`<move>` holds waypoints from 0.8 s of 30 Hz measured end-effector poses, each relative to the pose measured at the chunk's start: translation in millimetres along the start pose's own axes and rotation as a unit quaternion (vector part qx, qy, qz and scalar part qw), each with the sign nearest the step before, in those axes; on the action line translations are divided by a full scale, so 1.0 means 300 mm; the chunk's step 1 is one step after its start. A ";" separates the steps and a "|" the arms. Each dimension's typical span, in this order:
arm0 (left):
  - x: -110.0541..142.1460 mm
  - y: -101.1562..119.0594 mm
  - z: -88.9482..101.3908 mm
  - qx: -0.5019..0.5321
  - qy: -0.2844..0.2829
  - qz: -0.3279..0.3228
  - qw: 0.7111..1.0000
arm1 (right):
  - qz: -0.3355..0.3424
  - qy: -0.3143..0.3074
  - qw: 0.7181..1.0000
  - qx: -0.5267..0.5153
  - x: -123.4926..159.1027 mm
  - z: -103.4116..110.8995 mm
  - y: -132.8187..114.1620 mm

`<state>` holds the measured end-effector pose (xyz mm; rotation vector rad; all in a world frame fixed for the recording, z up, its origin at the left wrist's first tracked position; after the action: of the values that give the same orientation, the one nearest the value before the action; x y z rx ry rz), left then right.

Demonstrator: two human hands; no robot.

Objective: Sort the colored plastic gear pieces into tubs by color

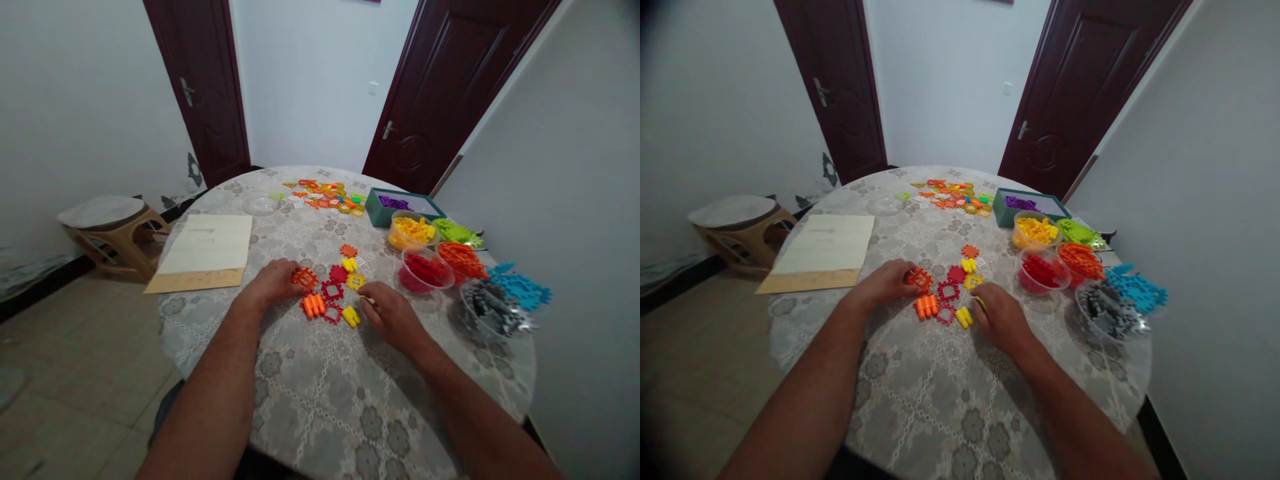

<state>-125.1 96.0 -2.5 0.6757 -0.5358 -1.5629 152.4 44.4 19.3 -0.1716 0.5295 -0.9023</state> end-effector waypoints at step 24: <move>-0.019 0.050 -0.067 -0.003 -0.004 -0.023 1.000 | 0.060 0.026 0.996 -0.054 -0.004 -0.119 -0.132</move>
<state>-100.1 101.2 -5.9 0.6814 -0.5250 -1.6113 105.8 23.7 3.2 -0.2119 0.6308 -0.7632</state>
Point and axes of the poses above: each hand's wrist, its own x-axis away from the middle knuckle, its own z-axis out of the back of the hand, y = z × x, the point moved 7 cm from there along -x, towards the middle knuckle, and after that the axes turned 3 degrees about x, right-handed, at the moved point
